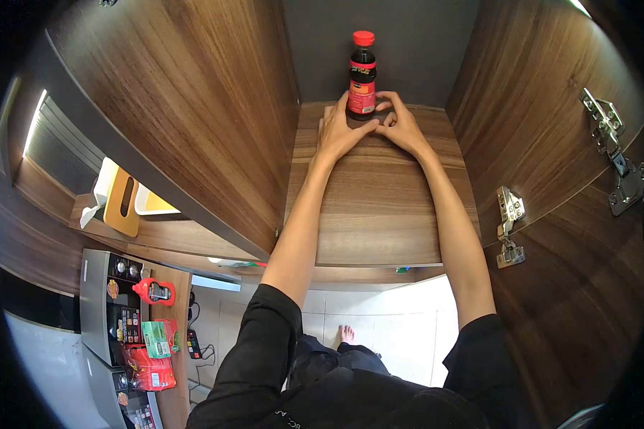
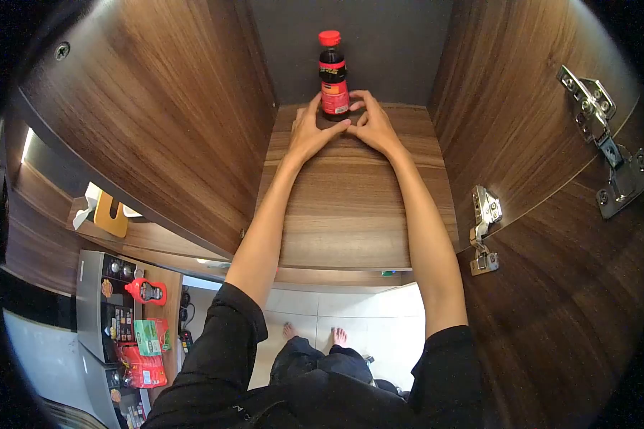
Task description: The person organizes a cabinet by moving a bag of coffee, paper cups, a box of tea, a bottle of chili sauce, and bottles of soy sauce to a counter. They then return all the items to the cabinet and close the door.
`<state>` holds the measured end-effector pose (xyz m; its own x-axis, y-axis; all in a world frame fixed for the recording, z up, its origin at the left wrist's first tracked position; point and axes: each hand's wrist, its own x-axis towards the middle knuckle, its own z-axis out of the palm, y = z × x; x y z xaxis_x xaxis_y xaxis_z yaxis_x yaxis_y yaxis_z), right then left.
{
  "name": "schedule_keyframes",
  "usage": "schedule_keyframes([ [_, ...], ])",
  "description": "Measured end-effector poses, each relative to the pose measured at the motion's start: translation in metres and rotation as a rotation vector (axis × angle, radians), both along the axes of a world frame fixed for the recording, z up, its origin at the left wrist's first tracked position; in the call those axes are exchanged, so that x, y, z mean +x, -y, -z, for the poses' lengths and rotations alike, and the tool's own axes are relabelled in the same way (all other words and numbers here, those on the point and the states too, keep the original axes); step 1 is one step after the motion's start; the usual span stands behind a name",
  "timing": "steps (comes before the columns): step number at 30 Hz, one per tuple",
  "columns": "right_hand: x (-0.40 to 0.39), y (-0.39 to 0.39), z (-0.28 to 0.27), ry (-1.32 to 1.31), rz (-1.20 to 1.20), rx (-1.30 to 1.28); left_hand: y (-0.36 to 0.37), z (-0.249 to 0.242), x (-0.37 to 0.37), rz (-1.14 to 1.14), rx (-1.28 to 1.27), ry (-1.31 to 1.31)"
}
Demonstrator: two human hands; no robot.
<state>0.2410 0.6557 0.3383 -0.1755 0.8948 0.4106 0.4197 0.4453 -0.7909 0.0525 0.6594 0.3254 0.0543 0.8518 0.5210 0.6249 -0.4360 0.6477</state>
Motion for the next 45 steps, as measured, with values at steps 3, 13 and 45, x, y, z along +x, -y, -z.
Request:
schedule_keyframes([
  [3, 0.0, -0.009, 0.009, 0.123, 0.006, 0.126, -0.004, 0.0, -0.002, 0.069, -0.009, 0.185],
  [13, -0.004, 0.0, 0.002, 0.206, -0.054, 0.162, 0.013, -0.015, 0.023, 0.234, 0.114, 0.411],
  [45, -0.037, 0.024, -0.005, 0.098, -0.23, -0.024, 0.041, -0.042, 0.001, 0.5, 0.033, 0.925],
])
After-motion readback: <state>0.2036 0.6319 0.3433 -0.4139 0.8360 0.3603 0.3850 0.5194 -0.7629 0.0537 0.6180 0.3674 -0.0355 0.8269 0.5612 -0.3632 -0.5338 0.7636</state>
